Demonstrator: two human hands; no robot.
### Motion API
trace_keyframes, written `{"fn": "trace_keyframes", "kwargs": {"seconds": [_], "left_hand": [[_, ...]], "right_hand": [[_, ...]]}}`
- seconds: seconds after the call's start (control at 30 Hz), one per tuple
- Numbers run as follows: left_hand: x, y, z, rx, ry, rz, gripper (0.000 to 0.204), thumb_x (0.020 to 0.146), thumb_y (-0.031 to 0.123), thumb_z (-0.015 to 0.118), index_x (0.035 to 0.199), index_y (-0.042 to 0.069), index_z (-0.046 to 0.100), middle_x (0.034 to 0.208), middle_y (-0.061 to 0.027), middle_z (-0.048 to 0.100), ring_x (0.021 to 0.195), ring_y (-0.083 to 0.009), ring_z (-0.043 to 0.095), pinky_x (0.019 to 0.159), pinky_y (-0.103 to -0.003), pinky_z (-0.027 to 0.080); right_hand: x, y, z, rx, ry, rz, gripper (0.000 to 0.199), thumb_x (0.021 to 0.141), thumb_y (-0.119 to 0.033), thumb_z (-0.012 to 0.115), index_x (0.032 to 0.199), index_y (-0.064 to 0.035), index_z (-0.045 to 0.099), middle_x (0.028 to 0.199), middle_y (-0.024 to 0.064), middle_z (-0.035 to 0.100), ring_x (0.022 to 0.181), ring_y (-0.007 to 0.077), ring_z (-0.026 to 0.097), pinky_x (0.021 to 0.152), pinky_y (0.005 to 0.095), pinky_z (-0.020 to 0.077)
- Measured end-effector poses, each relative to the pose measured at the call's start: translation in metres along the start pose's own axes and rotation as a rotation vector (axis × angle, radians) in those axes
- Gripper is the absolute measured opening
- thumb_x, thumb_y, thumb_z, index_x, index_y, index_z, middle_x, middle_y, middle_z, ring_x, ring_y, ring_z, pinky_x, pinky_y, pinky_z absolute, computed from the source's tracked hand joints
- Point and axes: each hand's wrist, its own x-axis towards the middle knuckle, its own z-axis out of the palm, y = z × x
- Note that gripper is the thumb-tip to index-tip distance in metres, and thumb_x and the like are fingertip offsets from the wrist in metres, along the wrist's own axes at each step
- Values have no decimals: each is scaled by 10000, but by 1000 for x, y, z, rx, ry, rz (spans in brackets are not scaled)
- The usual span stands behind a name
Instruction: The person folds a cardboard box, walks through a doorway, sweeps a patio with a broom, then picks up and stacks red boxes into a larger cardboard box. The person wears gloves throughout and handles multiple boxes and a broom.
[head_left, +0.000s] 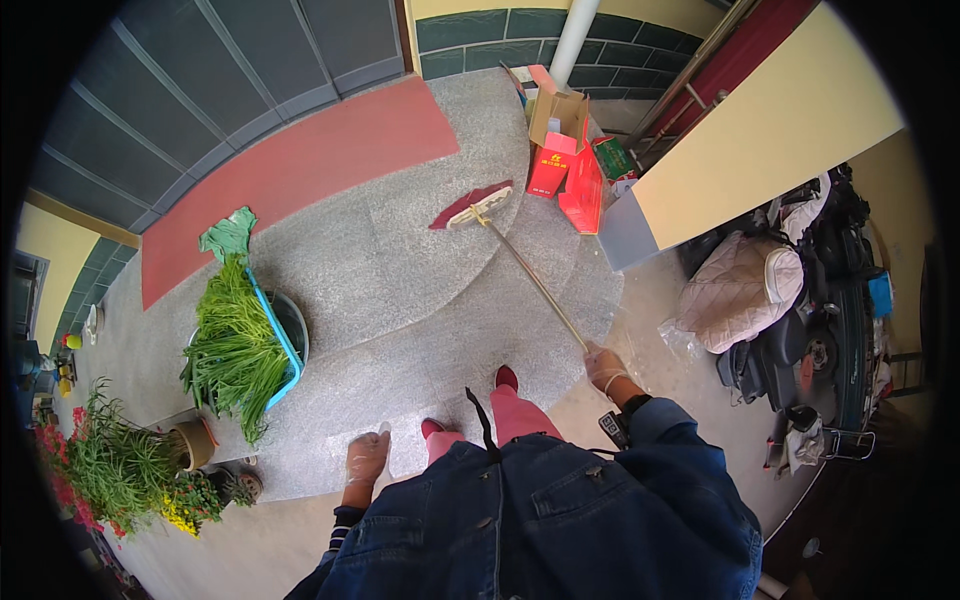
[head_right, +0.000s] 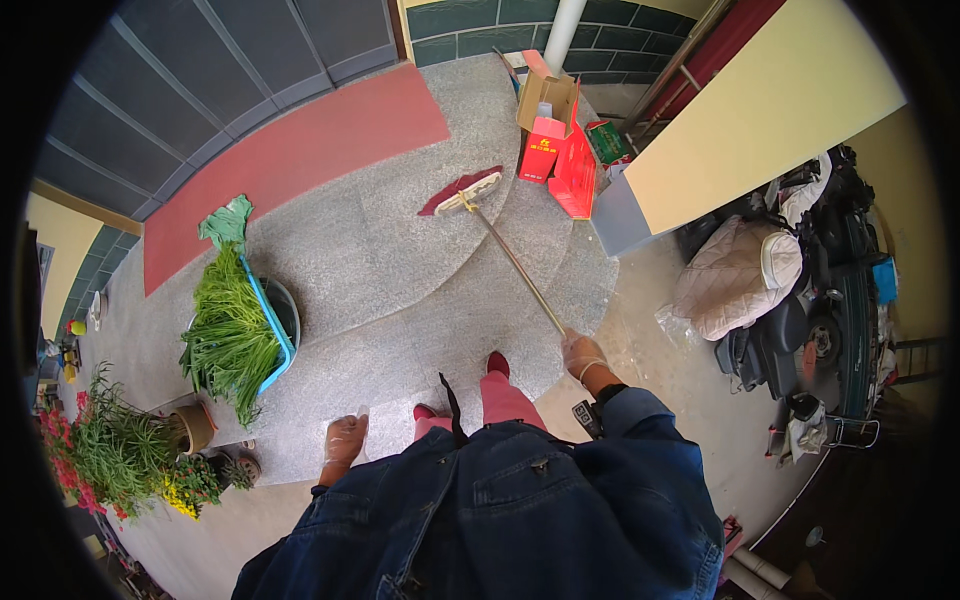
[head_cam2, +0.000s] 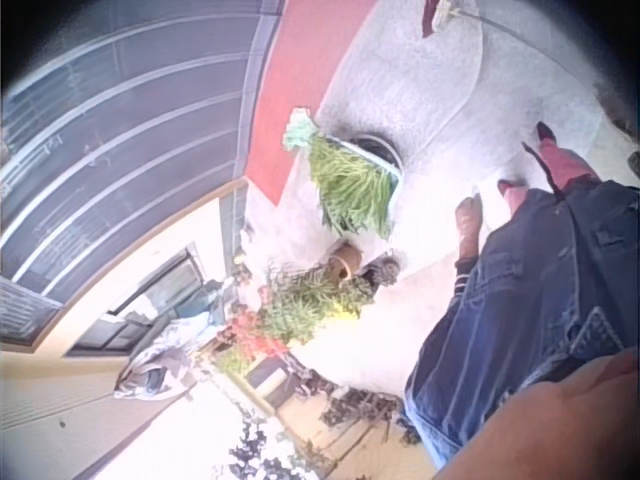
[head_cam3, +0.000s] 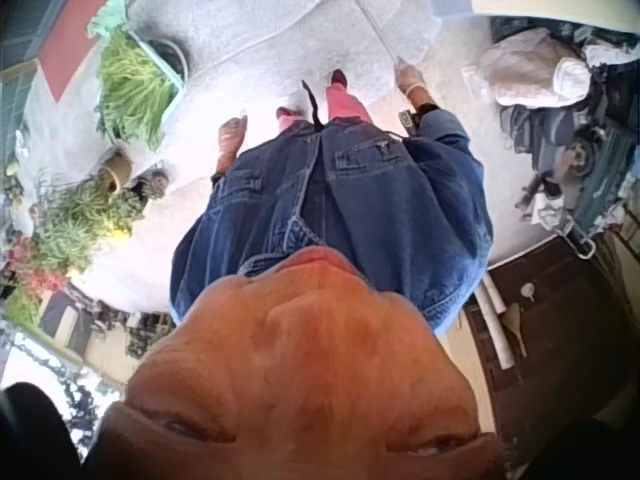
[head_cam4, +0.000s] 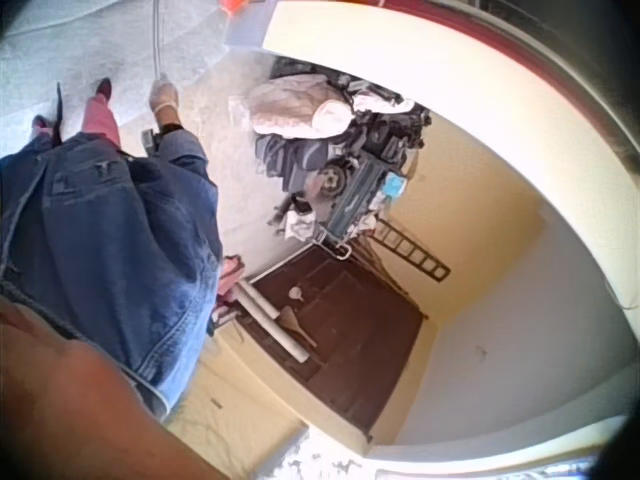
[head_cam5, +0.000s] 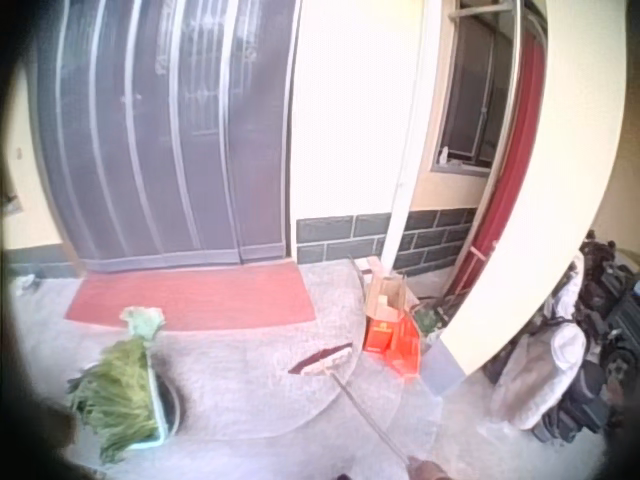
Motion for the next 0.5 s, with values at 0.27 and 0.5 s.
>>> {"fn": "trace_keyframes", "kwargs": {"seconds": [0.27, 0.5], "left_hand": [[74, 97, 19, 88, -9, 242, 428, 933, 337, 663, 696, -17, 621, 713, -253, 617, 663, -434, 605, 622, -482, 467], [82, 165, 40, 67, -35, 349, 455, 934, 367, 647, 684, -12, 616, 731, -263, 614, 704, -447, 619, 650, -511, 473]], "right_hand": [[-125, 58, -75, -91, -138, 111, 464, 1003, -296, 490, 1441, -146, 528, 931, 256, 696, 891, 431, 670, 795, 524, 508], [-135, 81, -109, -48, -139, 105, 441, 1003, -307, 508, 1414, -156, 553, 958, 231, 703, 914, 416, 673, 802, 504, 516]]}}
